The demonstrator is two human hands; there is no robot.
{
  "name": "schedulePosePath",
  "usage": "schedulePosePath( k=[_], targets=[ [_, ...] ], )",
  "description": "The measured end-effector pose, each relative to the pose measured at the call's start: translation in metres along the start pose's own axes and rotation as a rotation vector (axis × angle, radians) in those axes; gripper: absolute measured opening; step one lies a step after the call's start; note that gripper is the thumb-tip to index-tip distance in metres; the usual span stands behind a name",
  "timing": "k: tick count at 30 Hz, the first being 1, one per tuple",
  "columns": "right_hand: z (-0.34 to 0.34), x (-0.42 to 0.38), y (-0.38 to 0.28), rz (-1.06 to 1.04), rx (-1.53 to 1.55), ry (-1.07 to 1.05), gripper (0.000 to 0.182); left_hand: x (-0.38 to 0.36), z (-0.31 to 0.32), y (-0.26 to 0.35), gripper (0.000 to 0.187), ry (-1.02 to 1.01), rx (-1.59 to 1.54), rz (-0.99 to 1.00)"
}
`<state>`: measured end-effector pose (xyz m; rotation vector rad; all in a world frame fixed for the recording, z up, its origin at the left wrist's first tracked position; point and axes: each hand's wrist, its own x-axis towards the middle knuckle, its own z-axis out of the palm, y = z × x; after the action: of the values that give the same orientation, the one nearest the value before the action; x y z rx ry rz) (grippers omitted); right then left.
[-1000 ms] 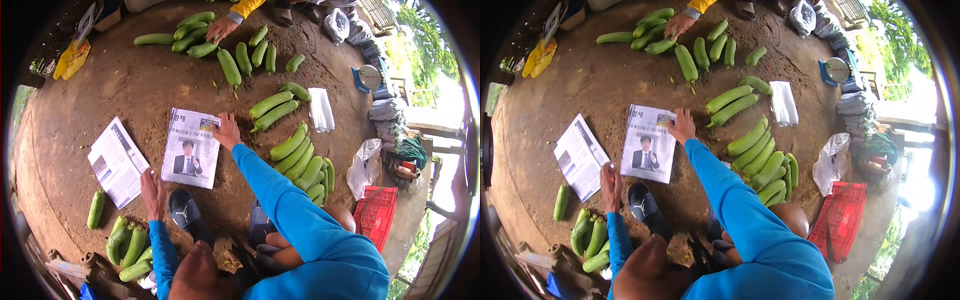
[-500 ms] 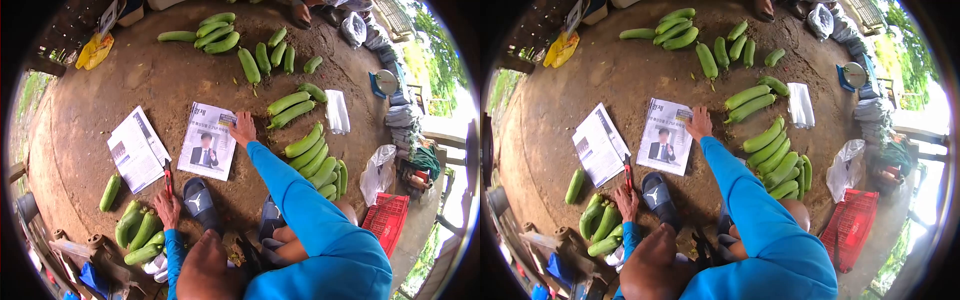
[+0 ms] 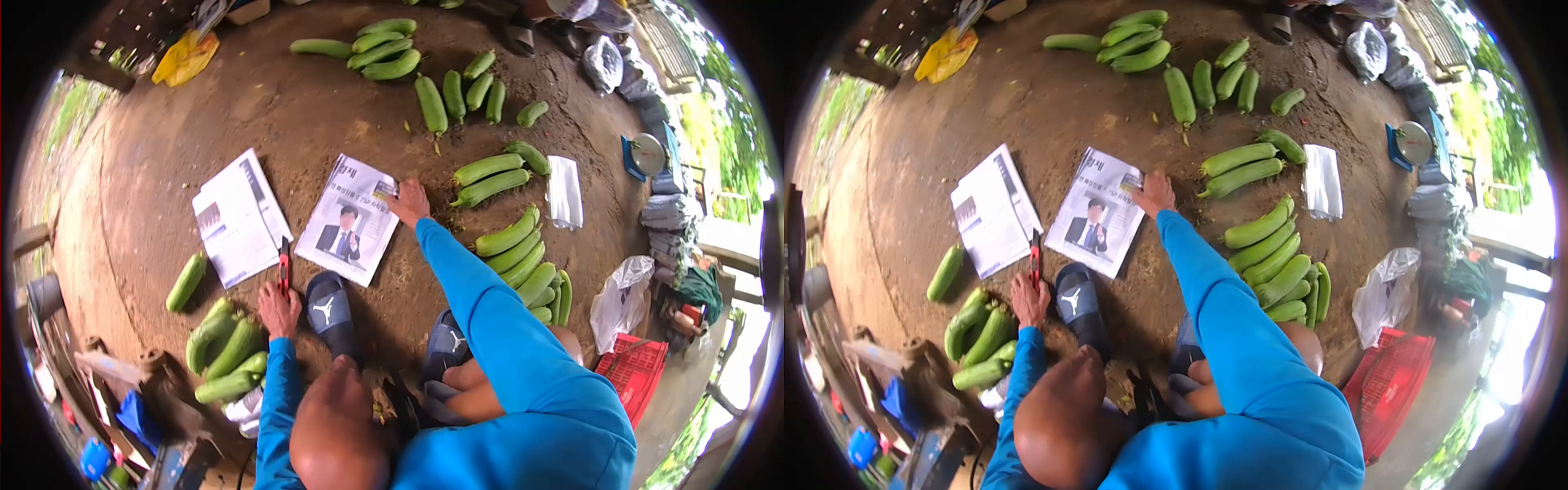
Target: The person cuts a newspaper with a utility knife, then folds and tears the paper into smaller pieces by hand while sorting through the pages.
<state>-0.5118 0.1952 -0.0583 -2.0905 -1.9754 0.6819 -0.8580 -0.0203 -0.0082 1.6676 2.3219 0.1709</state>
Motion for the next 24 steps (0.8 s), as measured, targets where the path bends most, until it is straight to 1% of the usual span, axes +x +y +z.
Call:
schedulePosePath(
  k=[1, 2, 3, 4, 5, 6, 7, 8, 9, 11, 13, 15, 17, 18, 19, 20, 21, 22, 23, 24],
  targets=[
    [0.004, 0.003, 0.003, -0.040, -0.001, -0.004, 0.041, -0.002, 0.000, -0.001, 0.034, -0.005, 0.007, -0.029],
    [0.007, 0.004, 0.007, -0.056, 0.069, 0.027, 0.042, -0.002, 0.000, -0.004, 0.034, 0.008, -0.019, -0.003],
    [-0.010, 0.001, 0.000, -0.028, 0.145, -0.028, 0.044, -0.002, 0.000, -0.006, 0.033, 0.023, -0.048, 0.022],
    [-0.015, 0.001, 0.004, 0.029, 0.374, -0.105, 0.046, -0.003, -0.001, -0.005, 0.033, 0.011, -0.055, 0.009],
    [-0.022, 0.003, 0.008, 0.024, 0.487, -0.170, 0.050, -0.002, -0.003, -0.005, 0.032, 0.001, -0.061, 0.003],
    [-0.031, 0.003, 0.007, 0.098, 0.533, -0.209, 0.049, -0.002, -0.002, -0.007, 0.032, -0.009, -0.072, 0.007],
    [-0.028, 0.007, 0.012, 0.149, 0.730, -0.270, 0.046, -0.003, -0.003, -0.007, 0.033, -0.010, -0.081, -0.001],
    [-0.031, 0.009, 0.024, 0.134, 0.774, -0.270, 0.044, -0.003, -0.004, -0.007, 0.034, -0.006, -0.058, 0.003],
    [-0.036, 0.012, 0.031, 0.199, 0.859, -0.342, 0.047, -0.003, -0.004, -0.007, 0.034, -0.003, -0.037, 0.007],
    [-0.055, 0.017, 0.040, 0.223, 0.870, -0.481, 0.051, -0.002, -0.007, -0.008, 0.035, -0.026, -0.013, 0.002],
    [-0.074, 0.027, 0.050, 0.188, 0.800, -0.616, 0.054, -0.001, -0.009, -0.008, 0.035, -0.053, 0.005, 0.001],
    [-0.084, 0.042, 0.066, 0.164, 0.655, -0.747, 0.055, 0.002, -0.016, -0.007, 0.035, -0.085, -0.021, 0.020],
    [-0.103, 0.049, 0.060, 0.099, 0.396, -0.776, 0.052, 0.004, -0.019, -0.007, 0.035, -0.093, -0.026, 0.012],
    [-0.114, 0.044, 0.048, 0.034, 0.314, -0.710, 0.047, 0.006, -0.019, -0.006, 0.034, -0.110, -0.069, -0.002],
    [-0.114, 0.044, 0.045, 0.019, 0.309, -0.725, 0.047, 0.008, -0.020, -0.005, 0.033, -0.120, -0.110, -0.023],
    [-0.114, 0.045, 0.039, -0.035, 0.160, -0.723, 0.046, 0.007, -0.021, -0.003, 0.032, -0.089, -0.151, -0.041],
    [-0.113, 0.050, 0.036, -0.095, 0.013, -0.714, 0.044, 0.006, -0.027, -0.001, 0.033, -0.103, -0.225, -0.063],
    [-0.092, 0.053, 0.052, -0.285, -0.077, -0.513, 0.043, 0.007, -0.035, 0.006, 0.034, -0.162, -0.358, -0.140],
    [-0.092, 0.050, 0.048, -0.357, -0.120, -0.460, 0.042, 0.008, -0.042, 0.010, 0.035, -0.218, -0.494, -0.214],
    [-0.089, 0.047, 0.044, -0.257, -0.074, -0.447, 0.042, 0.008, -0.033, 0.005, 0.036, -0.254, -0.579, -0.262]
  ],
)
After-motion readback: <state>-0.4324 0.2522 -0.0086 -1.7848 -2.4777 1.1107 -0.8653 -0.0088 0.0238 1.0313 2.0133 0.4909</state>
